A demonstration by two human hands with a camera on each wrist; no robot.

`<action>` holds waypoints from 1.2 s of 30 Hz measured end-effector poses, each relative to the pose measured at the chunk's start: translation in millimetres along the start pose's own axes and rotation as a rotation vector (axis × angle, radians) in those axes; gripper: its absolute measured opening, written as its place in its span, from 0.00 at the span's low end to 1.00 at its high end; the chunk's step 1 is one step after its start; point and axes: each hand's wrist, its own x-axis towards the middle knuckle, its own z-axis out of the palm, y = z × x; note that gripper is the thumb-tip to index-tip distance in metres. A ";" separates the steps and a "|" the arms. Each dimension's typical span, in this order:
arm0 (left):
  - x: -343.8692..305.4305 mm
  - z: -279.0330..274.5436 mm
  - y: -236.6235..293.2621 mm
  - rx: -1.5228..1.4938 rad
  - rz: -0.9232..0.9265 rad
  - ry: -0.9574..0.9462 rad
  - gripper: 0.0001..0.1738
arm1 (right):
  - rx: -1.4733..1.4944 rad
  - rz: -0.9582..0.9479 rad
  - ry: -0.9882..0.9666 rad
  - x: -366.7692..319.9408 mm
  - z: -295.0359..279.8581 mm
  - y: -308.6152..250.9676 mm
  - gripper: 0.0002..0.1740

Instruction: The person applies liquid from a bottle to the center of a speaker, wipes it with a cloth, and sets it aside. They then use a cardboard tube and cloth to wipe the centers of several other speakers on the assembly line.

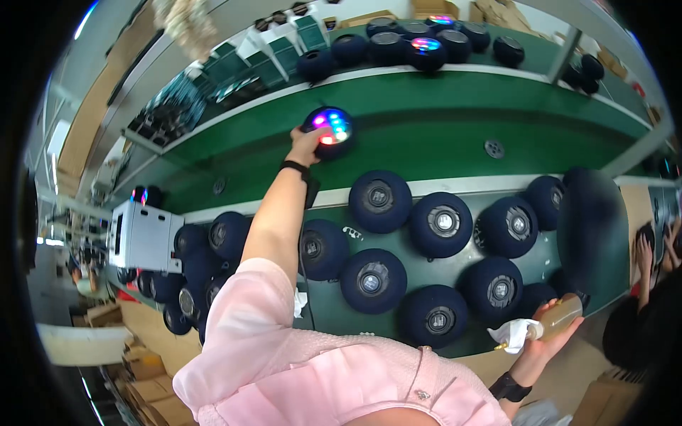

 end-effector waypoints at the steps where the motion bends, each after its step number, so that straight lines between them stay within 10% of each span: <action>1: 2.7 4.6 -1.2 0.065 0.058 -0.035 0.52 | 0.025 0.021 -0.070 4.3 -1.2 1.0 0.29; 14: -157.9 -115.8 86.1 1.429 0.097 0.349 0.52 | 0.106 0.174 -0.252 6.6 11.2 3.8 0.33; 20: -185.1 -146.0 16.9 1.879 0.575 0.349 0.46 | 0.121 0.171 -0.216 -6.3 7.4 -2.1 0.34; 28: -193.7 -156.0 21.3 1.404 0.283 0.199 0.17 | 0.195 0.203 -0.202 -24.8 -3.9 -7.0 0.34; 36: -259.8 -114.2 49.8 1.077 0.706 -0.017 0.14 | 0.226 0.157 -0.148 -31.2 -3.6 -3.8 0.37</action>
